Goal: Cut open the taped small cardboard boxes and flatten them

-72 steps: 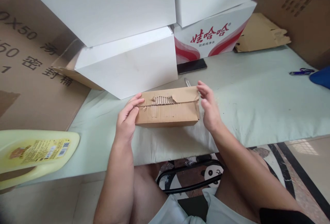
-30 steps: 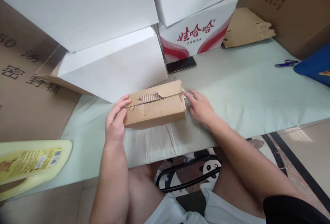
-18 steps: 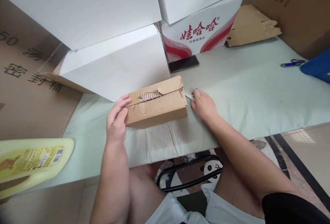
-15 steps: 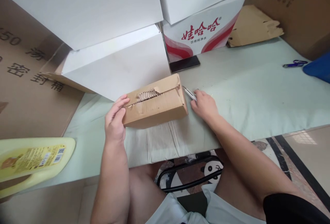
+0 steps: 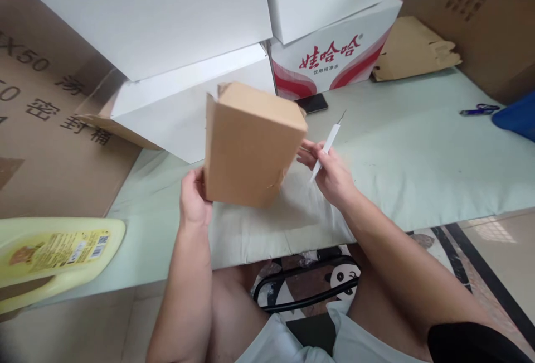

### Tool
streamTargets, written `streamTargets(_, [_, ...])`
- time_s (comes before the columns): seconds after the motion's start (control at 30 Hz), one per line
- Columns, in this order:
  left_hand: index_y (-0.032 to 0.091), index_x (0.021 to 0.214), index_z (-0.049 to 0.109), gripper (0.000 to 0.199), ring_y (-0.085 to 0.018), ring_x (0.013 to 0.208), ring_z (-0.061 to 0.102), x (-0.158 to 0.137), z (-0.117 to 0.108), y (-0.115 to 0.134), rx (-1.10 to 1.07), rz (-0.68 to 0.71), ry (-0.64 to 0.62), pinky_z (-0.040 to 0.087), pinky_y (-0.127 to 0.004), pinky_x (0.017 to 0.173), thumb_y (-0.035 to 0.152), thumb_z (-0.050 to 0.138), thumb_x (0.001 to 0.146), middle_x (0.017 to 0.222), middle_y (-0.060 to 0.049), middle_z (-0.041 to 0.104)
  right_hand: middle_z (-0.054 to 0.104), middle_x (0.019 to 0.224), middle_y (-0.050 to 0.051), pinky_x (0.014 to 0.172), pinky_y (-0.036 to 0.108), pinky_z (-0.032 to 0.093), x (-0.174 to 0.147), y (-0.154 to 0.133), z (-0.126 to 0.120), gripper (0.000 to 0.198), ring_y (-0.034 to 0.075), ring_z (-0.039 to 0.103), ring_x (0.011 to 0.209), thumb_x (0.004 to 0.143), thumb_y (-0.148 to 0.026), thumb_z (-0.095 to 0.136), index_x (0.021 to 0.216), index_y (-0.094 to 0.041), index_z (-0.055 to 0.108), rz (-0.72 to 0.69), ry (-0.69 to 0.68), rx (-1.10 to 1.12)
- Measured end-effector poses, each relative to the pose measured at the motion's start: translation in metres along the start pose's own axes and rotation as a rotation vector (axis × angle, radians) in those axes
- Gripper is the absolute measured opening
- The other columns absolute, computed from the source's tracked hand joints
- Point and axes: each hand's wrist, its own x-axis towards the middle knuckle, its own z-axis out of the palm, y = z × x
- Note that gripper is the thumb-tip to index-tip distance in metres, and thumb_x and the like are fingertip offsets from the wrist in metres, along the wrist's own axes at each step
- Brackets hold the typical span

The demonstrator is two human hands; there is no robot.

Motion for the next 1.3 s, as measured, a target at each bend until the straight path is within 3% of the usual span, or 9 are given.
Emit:
streamTargets(0.13, [0.018, 0.098, 0.076, 0.090, -0.031, 0.088, 0.076, -0.012, 0.003, -0.010, 0.047, -0.186, -0.422, 0.056, -0.032, 0.058, 0.100, 0.054, 0.067, 0.085, -0.012, 0.078, 0.057, 0.157, -0.002, 0.122, 0.052, 0.042, -0.011, -0.036, 0.007, 0.032, 0.027, 0.047, 0.152, 0.096, -0.054, 0.062, 0.085, -0.027, 0.048, -0.267, -0.122, 0.150])
streamTargets(0.4, [0.019, 0.081, 0.077, 0.093, -0.023, 0.057, 0.069, -0.032, 0.013, -0.009, 0.441, -0.491, -1.012, 0.048, -0.030, 0.046, 0.102, 0.033, 0.076, 0.070, -0.011, 0.075, 0.066, 0.149, 0.007, 0.116, 0.052, 0.049, -0.046, -0.101, -0.009, 0.034, 0.034, 0.059, 0.141, 0.104, -0.037, 0.053, 0.134, -0.028, 0.065, -0.231, -0.310, -0.469])
streamTargets(0.5, [0.021, 0.073, 0.077, 0.072, -0.020, 0.044, 0.063, -0.026, 0.013, -0.011, 0.569, -0.364, -0.926, 0.043, -0.030, 0.039, 0.089, 0.054, 0.080, 0.070, -0.008, 0.076, 0.072, 0.133, 0.010, 0.104, 0.049, 0.058, -0.046, -0.105, -0.006, 0.030, 0.032, 0.069, 0.124, 0.103, -0.030, 0.050, 0.128, -0.026, 0.066, -0.275, -0.374, -0.546])
streamTargets(0.6, [0.021, 0.056, 0.067, 0.048, -0.016, 0.039, 0.051, -0.012, 0.007, -0.011, 0.612, -0.197, -0.681, 0.034, -0.027, 0.038, 0.063, 0.077, 0.075, 0.051, -0.001, 0.063, 0.076, 0.115, 0.009, 0.103, 0.045, 0.059, -0.048, -0.105, 0.008, 0.022, 0.027, 0.073, 0.111, 0.100, -0.022, 0.051, 0.114, -0.023, 0.068, -0.353, -0.674, -0.573])
streamTargets(0.73, [0.021, 0.080, 0.068, 0.035, -0.015, 0.055, 0.054, -0.002, 0.003, -0.001, 0.525, 0.092, -0.188, 0.038, -0.026, 0.048, 0.049, 0.054, 0.094, 0.062, 0.001, 0.060, 0.076, 0.112, 0.010, 0.125, 0.048, 0.042, -0.050, -0.102, 0.025, 0.021, 0.025, 0.070, 0.119, 0.095, -0.015, 0.053, 0.110, -0.018, 0.067, -0.466, -0.854, -0.663])
streamTargets(0.83, [0.022, 0.109, 0.072, 0.032, -0.022, 0.101, 0.069, -0.011, 0.012, 0.006, 0.386, 0.474, -0.087, 0.057, -0.033, 0.080, 0.045, 0.053, 0.098, 0.108, -0.007, 0.073, 0.075, 0.109, 0.008, 0.122, 0.049, 0.044, -0.051, -0.099, 0.029, 0.017, 0.025, 0.070, 0.115, 0.095, -0.015, 0.052, 0.105, -0.020, 0.065, -0.463, -0.825, -0.668])
streamTargets(0.97, [0.026, 0.127, 0.071, 0.036, -0.028, 0.141, 0.055, -0.025, 0.030, 0.001, 0.490, 0.775, -0.538, 0.036, -0.052, 0.127, 0.046, 0.054, 0.103, 0.142, -0.009, 0.067, 0.066, 0.079, 0.001, 0.070, 0.034, 0.059, -0.050, -0.093, 0.022, 0.007, 0.018, 0.064, 0.071, 0.101, -0.027, 0.051, 0.098, -0.024, 0.057, -0.290, -0.572, -0.469])
streamTargets(1.1, [0.024, 0.136, 0.066, 0.040, -0.029, 0.146, 0.051, -0.028, 0.034, -0.007, 0.545, 0.717, -0.613, 0.034, -0.055, 0.128, 0.044, 0.045, 0.107, 0.151, -0.012, 0.059, 0.054, 0.073, -0.009, 0.038, 0.024, 0.029, -0.043, -0.082, 0.013, 0.025, 0.009, 0.036, 0.040, 0.100, -0.029, 0.052, 0.124, -0.034, 0.044, -0.036, -0.053, -0.075])
streamTargets(1.3, [0.025, 0.136, 0.066, 0.039, -0.030, 0.149, 0.048, -0.026, 0.028, -0.006, 0.535, 0.661, -0.625, 0.034, -0.056, 0.129, 0.040, 0.049, 0.104, 0.153, -0.012, 0.058, 0.062, 0.090, 0.000, 0.046, 0.026, 0.043, -0.033, -0.079, 0.011, 0.012, 0.012, 0.063, 0.059, 0.084, -0.026, 0.056, 0.097, -0.027, 0.054, 0.019, 0.086, 0.062])
